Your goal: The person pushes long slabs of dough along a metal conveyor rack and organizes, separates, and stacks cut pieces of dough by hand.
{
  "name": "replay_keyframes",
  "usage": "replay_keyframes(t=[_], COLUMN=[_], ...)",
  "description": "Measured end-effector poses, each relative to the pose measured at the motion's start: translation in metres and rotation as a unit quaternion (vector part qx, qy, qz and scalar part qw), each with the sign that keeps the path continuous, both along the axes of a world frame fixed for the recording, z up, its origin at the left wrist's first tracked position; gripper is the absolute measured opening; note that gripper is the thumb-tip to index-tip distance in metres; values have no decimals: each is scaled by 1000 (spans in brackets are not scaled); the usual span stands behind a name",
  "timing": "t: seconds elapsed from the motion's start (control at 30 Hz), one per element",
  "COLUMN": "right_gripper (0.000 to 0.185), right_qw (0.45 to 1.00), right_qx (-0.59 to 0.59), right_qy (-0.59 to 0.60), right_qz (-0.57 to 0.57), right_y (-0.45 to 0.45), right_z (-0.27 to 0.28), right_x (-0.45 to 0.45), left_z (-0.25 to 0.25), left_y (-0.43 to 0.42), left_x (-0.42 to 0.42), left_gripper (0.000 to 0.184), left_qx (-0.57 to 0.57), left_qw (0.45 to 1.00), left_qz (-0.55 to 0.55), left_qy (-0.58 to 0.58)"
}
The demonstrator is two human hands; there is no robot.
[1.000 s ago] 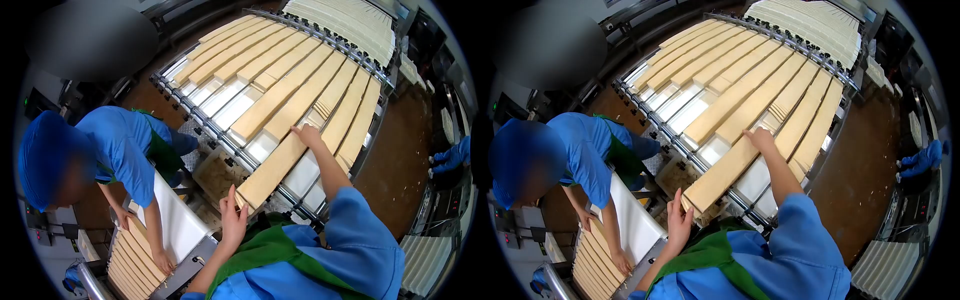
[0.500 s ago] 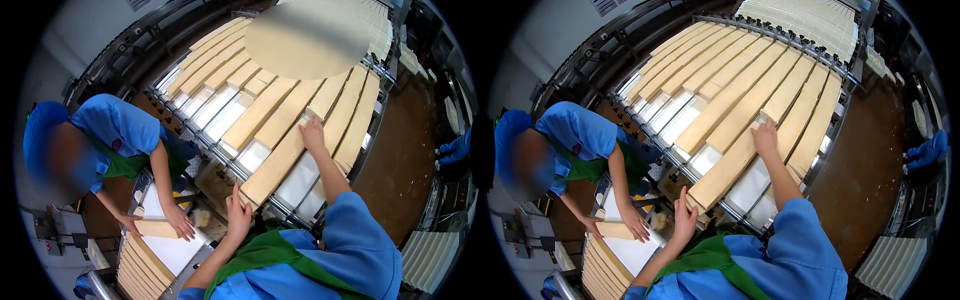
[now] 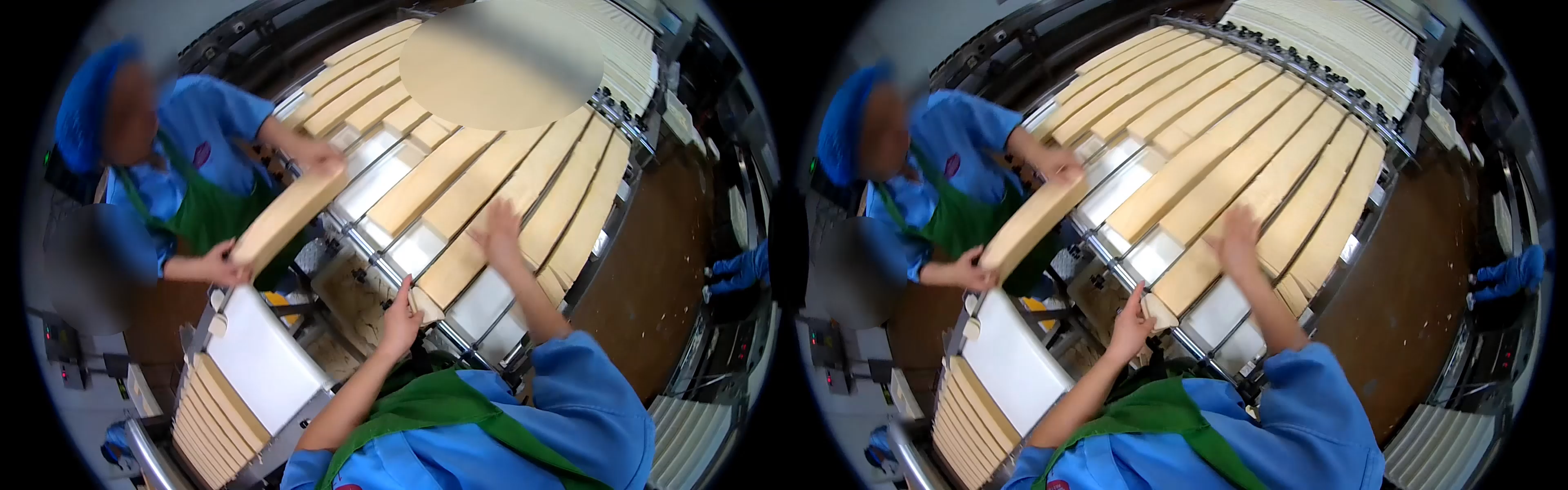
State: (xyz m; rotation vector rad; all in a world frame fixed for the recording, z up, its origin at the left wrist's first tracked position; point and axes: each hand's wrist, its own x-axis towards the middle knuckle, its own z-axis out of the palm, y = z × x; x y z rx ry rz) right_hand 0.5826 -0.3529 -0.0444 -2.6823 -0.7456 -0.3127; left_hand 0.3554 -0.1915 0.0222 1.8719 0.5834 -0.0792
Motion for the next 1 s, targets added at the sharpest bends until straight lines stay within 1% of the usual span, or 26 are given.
replay_keyframes(t=[0.03, 0.07, 0.1, 0.17, 0.23, 0.27, 0.3, 0.33, 0.37, 0.4, 0.43, 0.47, 0.5, 0.57, 0.63, 0.67, 0.7, 0.73, 0.77, 0.8, 0.83, 0.87, 0.9, 0.97, 1.0], right_gripper=[82, 84, 83, 82, 85, 85, 86, 88, 90, 89, 85, 82, 79, 77, 76, 77, 77, 76, 76, 76, 75, 74, 73, 72, 73], right_qw=[996, 984, 974, 982, 983, 981, 978, 983, 976, 973, 972, 974, 974, 959, 933, 920, 916, 887, 854, 851, 822, 790, 770, 726, 702], right_qx=[36, 71, 78, -35, -21, -11, -2, -86, -133, -145, -164, -162, -139, -116, -100, -127, -129, -135, -140, -141, -130, -119, -132, -140, -135], right_qy=[28, 58, 70, 60, 33, 43, 54, 56, 97, 123, 110, 69, 33, 34, 99, 75, 69, 96, 122, 116, 150, 184, 190, 206, 218], right_qz=[77, 154, 201, 178, 179, 187, 200, 150, 145, 129, 125, 141, 176, 255, 331, 364, 373, 431, 486, 492, 534, 573, 594, 641, 664], right_y=[11, 22, 31, 34, 33, 33, 34, 36, 40, 43, 49, 66, 83, 111, 150, 172, 193, 214, 236, 257, 277, 298, 319, 362, 383], right_z=[12, 40, 58, 36, 25, 24, 24, 19, 30, 29, 26, 44, 57, 48, 55, 53, 54, 56, 58, 57, 54, 52, 49, 46, 46], right_x=[-41, -84, -118, -132, -126, -120, -117, -116, -112, -107, -101, -112, -124, -137, -168, -186, -205, -225, -245, -264, -282, -301, -320, -354, -374], left_z=[-9, 7, -20, -14, -27, -38, -47, -54, -58, -63, -69, -75, -79, -86, -122, -123, -120, -122, -126, -135, -133, -132, -125, -115, -110], left_y=[6, 11, 20, 38, 63, 76, 90, 101, 108, 117, 122, 126, 129, 133, 139, 138, 137, 137, 139, 142, 147, 154, 161, 174, 178], left_x=[-10, -17, -27, -48, -81, -99, -121, -141, -165, -193, -220, -250, -281, -340, -408, -431, -451, -467, -480, -492, -495, -493, -489, -478, -473], left_gripper=[74, 73, 73, 71, 67, 66, 65, 67, 58, 54, 50, 43, 43, 42, 49, 49, 55, 61, 61, 66, 70, 64, 64, 58, 58], left_qx=[-75, -110, -203, -222, -201, 15, 226, 191, 78, 116, 151, 185, 206, 231, 328, 324, 278, 231, 228, 210, 193, 179, 178, 199, 187], left_qw=[996, 992, 969, 958, 950, 975, 954, 951, 942, 928, 913, 882, 849, 781, 702, 695, 674, 651, 645, 659, 673, 686, 682, 694, 682], left_qz=[19, 40, 79, 120, 182, 189, 190, 239, 321, 352, 379, 432, 486, 579, 626, 637, 675, 710, 717, 714, 709, 705, 709, 691, 704], left_qy=[-52, -44, -113, -138, -152, -112, -48, -48, -64, -47, -26, -36, -24, 24, 86, 86, 112, 136, 134, 107, 80, -14, -17, 38, 57])
